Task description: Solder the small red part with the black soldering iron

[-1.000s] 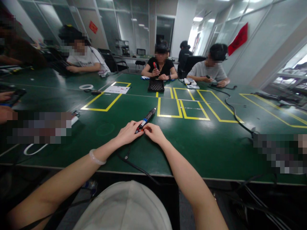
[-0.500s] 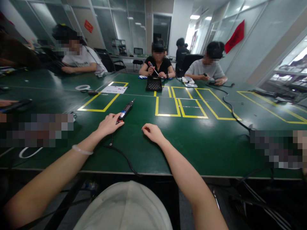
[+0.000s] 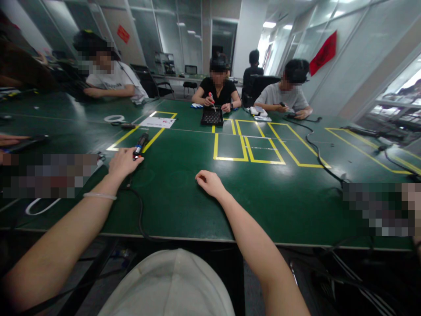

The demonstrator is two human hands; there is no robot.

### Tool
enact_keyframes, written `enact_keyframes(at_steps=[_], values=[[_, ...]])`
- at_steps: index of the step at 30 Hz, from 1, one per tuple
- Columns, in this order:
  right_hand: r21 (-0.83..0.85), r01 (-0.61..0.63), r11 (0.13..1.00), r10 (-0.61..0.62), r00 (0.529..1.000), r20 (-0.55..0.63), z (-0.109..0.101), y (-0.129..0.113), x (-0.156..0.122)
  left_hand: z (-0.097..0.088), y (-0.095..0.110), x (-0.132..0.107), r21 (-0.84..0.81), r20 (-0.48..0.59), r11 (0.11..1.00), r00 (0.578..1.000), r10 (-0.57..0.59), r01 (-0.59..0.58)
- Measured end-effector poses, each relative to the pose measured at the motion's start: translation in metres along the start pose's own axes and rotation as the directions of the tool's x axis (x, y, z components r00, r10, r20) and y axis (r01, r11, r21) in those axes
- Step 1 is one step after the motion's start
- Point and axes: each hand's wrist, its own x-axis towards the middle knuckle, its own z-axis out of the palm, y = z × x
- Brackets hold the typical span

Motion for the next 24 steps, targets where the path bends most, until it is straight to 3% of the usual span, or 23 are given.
enact_keyframes(at_steps=[3,13,24], values=[[-0.006,-0.003,1.0,0.003,1.0,0.005,0.0,0.0,0.0,-0.001,0.004,-0.008,0.033,-0.094,0.999,0.995,0.016,-0.013],[-0.007,0.005,1.0,-0.005,1.0,0.004,0.001,0.0,0.0,-0.004,0.01,-0.013,0.086,-0.053,0.996,0.999,0.0,0.005],[-0.004,0.004,1.0,-0.004,1.0,0.011,0.003,0.003,0.0,-0.008,0.014,-0.012,-0.002,0.006,0.995,0.995,-0.104,0.104]])
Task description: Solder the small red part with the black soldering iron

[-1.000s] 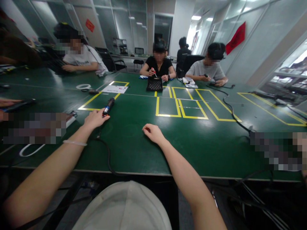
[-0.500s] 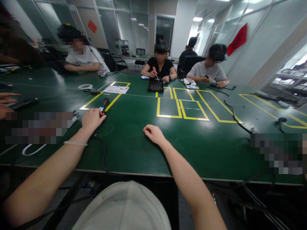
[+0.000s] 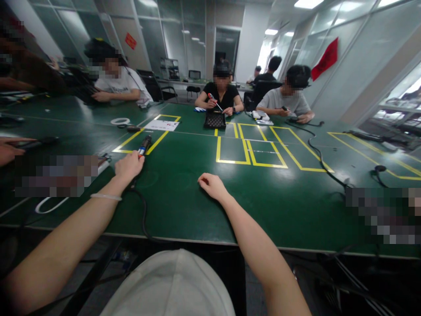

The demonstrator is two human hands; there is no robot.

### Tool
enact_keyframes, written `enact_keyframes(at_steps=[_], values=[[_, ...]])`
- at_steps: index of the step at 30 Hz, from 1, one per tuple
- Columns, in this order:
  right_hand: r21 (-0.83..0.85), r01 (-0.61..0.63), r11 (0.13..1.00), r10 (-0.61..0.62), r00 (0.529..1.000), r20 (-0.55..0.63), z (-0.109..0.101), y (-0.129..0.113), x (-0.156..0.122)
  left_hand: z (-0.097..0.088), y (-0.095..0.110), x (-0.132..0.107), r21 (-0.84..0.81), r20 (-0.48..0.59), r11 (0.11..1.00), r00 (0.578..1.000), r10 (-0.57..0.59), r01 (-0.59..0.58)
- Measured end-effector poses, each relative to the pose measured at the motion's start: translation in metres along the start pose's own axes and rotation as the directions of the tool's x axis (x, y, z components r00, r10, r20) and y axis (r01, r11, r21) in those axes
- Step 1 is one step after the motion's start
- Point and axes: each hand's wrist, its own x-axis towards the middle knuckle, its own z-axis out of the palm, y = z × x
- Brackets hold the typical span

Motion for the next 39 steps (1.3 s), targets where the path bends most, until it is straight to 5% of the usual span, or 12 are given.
enact_keyframes(at_steps=[9,13,15,17,21,25,30,36,39], values=[[-0.009,-0.007,1.0,0.007,1.0,0.005,0.0,-0.003,0.0,0.0,0.003,-0.011,0.043,-0.053,0.995,0.995,0.089,-0.087],[-0.006,-0.01,1.0,0.01,1.0,0.005,0.0,-0.003,-0.001,-0.003,0.015,-0.017,-0.028,-0.185,0.969,0.954,0.237,-0.246],[0.001,-0.01,1.0,0.01,1.0,0.004,0.0,-0.003,-0.001,-0.004,0.031,-0.026,-0.178,-0.166,0.916,0.929,0.331,-0.359],[0.024,-0.01,1.0,0.01,1.0,0.004,0.001,-0.003,-0.001,-0.005,0.052,-0.04,-0.389,-0.101,0.802,0.886,0.452,-0.453],[0.203,-0.052,0.978,0.051,0.999,0.011,0.003,-0.001,0.0,-0.006,0.097,-0.076,-0.624,-0.103,0.518,0.719,0.687,-0.585],[0.443,-0.125,0.888,0.111,0.992,0.057,0.005,0.002,0.003,-0.006,0.119,-0.101,-0.52,-0.189,0.431,0.591,0.784,-0.738],[0.564,-0.169,0.809,0.136,0.986,0.1,0.009,0.003,0.004,-0.003,0.118,-0.108,-0.322,-0.266,0.416,0.503,0.823,-0.851],[0.568,-0.191,0.8,0.154,0.982,0.113,0.011,0.004,0.004,-0.006,0.117,-0.106,-0.302,-0.218,0.386,0.457,0.862,-0.872],[0.555,-0.198,0.808,0.178,0.98,0.09,0.01,0.005,0.004,-0.008,0.109,-0.09,-0.353,-0.174,0.442,0.522,0.835,-0.825]])
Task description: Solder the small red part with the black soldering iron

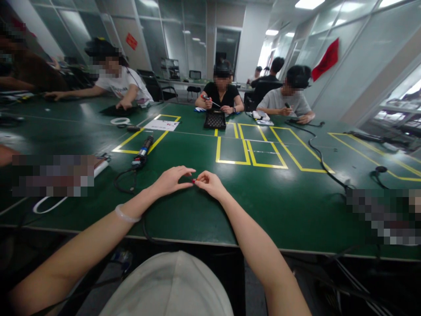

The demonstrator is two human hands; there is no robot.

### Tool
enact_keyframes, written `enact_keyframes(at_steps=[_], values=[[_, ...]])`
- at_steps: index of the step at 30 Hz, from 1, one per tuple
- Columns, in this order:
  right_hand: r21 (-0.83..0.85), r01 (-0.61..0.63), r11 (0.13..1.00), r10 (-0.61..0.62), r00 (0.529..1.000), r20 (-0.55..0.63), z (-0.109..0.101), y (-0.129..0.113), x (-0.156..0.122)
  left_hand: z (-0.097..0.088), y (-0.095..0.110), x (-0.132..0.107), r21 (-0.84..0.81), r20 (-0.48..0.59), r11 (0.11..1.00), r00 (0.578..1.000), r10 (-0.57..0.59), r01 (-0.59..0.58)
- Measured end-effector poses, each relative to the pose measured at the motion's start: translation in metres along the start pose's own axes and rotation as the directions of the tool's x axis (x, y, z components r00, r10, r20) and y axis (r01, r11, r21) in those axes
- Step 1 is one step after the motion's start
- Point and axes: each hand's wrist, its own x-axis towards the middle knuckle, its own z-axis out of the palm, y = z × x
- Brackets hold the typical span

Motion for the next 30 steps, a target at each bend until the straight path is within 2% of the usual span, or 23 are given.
enact_keyframes(at_steps=[2,4,6,8,9,10,12,14,19,22,26,28,30], values=[[-0.029,0.006,1.0,-0.006,1.0,-0.015,-0.001,0.0,0.0,-0.009,-0.022,-0.003,0.039,-0.07,0.989,0.988,-0.138,0.14],[-0.066,0.014,0.998,-0.014,1.0,-0.011,-0.002,0.0,0.0,-0.02,-0.05,-0.011,0.108,-0.202,0.936,0.929,-0.309,0.334],[-0.095,0.026,0.995,-0.025,1.0,0.005,-0.003,0.0,-0.001,-0.03,-0.081,-0.024,0.153,-0.339,0.813,0.802,-0.492,0.563],[-0.12,0.04,0.992,-0.037,0.999,0.02,-0.002,0.0,-0.001,-0.038,-0.111,-0.038,0.175,-0.398,0.646,0.653,-0.644,0.743],[-0.132,0.045,0.99,-0.042,0.999,0.024,-0.002,0.0,-0.001,-0.041,-0.123,-0.045,0.176,-0.368,0.573,0.593,-0.716,0.8],[-0.142,0.048,0.989,-0.045,0.999,0.025,-0.002,0.0,-0.001,-0.043,-0.134,-0.05,0.176,-0.294,0.516,0.545,-0.785,0.838],[-0.158,0.051,0.986,-0.048,0.999,0.023,-0.002,0.001,-0.001,-0.044,-0.15,-0.056,0.182,-0.149,0.453,0.48,-0.865,0.873],[-0.164,0.059,0.985,-0.056,0.998,0.023,-0.002,0.002,-0.001,-0.044,-0.159,-0.056,0.189,-0.077,0.442,0.462,-0.883,0.877],[-0.174,0.069,0.982,-0.067,0.998,0.018,-0.002,0.003,-0.001,-0.044,-0.168,-0.054,0.243,-0.05,0.517,0.543,-0.838,0.821],[-0.183,0.057,0.981,-0.056,0.998,0.012,-0.001,0.002,-0.001,-0.046,-0.166,-0.055,0.267,-0.055,0.526,0.558,-0.828,0.808],[-0.193,0.045,0.98,-0.044,0.999,0.01,0.0,-0.001,-0.002,-0.046,-0.149,-0.052,0.249,-0.074,0.504,0.535,-0.842,0.827],[-0.196,0.042,0.98,-0.042,0.999,0.005,0.0,-0.002,-0.002,-0.043,-0.133,-0.048,0.243,-0.068,0.5,0.528,-0.846,0.831],[-0.197,0.041,0.98,-0.042,0.999,0.002,0.0,-0.002,-0.002,-0.039,-0.114,-0.043,0.247,-0.053,0.514,0.541,-0.839,0.822]])
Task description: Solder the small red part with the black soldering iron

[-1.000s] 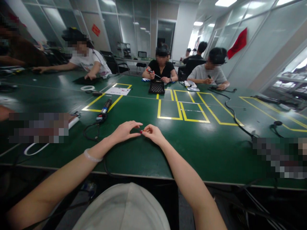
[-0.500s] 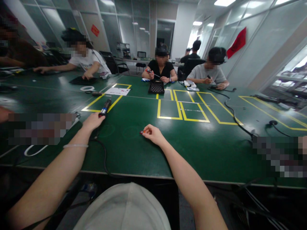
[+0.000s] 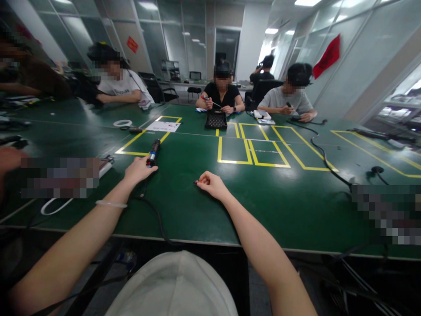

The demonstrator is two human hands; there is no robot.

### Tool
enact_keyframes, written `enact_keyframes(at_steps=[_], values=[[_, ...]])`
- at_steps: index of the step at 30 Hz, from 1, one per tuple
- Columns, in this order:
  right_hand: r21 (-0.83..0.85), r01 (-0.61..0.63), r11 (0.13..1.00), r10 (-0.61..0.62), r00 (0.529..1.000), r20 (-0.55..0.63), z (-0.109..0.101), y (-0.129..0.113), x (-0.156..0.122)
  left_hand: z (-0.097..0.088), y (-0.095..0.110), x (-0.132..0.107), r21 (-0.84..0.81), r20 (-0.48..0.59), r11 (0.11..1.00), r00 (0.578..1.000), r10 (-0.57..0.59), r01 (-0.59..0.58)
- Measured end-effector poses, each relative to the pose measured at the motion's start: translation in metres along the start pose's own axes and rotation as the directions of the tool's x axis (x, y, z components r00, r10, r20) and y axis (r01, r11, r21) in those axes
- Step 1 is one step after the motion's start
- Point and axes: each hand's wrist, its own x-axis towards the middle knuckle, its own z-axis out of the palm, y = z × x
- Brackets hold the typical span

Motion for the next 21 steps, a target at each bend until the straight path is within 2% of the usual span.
enact_keyframes(at_steps=[5,12,17,19,21], values=[[-0.019,0.01,1.0,-0.01,1.0,-0.004,0.0,-0.001,0.0,0.004,0.046,-0.037,-0.031,0.007,0.98,0.98,0.197,-0.197],[-0.123,0.044,0.991,-0.051,0.997,-0.054,-0.006,-0.005,-0.001,0.015,0.109,-0.085,-0.205,0.065,0.884,0.895,0.441,-0.421],[-0.228,0.068,0.971,-0.085,0.994,-0.069,-0.012,-0.007,-0.002,0.028,0.121,-0.093,-0.406,0.033,0.732,0.792,0.609,-0.546],[-0.277,0.058,0.959,-0.079,0.995,-0.065,-0.014,-0.008,-0.002,0.032,0.12,-0.092,-0.433,0.01,0.697,0.77,0.638,-0.572],[-0.321,0.044,0.946,-0.067,0.996,-0.061,-0.017,-0.007,-0.002,0.033,0.119,-0.092,-0.438,-0.007,0.686,0.766,0.643,-0.581]])
